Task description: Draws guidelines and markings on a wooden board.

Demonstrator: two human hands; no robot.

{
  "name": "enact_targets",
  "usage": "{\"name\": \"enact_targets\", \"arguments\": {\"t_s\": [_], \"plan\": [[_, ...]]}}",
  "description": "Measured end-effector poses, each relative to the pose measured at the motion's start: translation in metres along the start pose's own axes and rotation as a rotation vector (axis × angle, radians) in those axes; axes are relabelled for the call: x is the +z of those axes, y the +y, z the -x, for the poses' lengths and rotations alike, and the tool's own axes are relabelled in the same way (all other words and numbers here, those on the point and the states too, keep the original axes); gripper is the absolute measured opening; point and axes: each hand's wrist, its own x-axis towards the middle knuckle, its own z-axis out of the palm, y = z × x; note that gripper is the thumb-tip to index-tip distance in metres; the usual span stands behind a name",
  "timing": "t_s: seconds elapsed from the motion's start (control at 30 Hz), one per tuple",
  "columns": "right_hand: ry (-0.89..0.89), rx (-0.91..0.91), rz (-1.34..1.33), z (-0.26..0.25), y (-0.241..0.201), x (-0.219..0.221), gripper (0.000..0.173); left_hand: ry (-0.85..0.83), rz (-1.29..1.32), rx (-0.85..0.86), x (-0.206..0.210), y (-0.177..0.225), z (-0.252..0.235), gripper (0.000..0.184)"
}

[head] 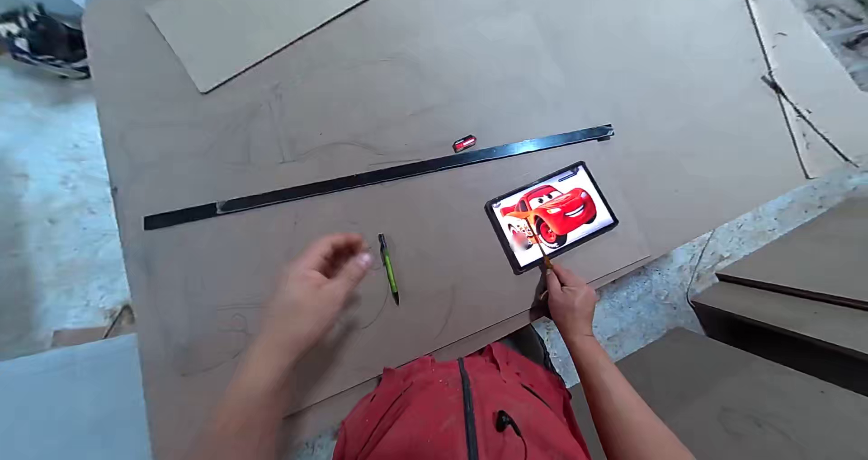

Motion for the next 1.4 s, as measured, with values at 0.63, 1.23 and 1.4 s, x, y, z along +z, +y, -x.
{"name": "enact_targets", "arguments": {"t_s": [0.63,1.23,1.4], "plan": [[-0.024,-0.076,-0.008,0.002,0.002,-0.001,0.031,-0.151,-0.258,-0.605,0.078,-0.113,-0.039,0.035],[-0.077,-0.074,-0.05,0.004,-0.012,-0.002,0.03,0.092,0.327,-0.711,0.074,-0.162,0.116,0.026],[-0.109,-0.015,-0.04,-0.003,-0.003,-0.003,0.031,0.123,0.057,-0.71,0.093,-0.174,0.159,0.023]]}}
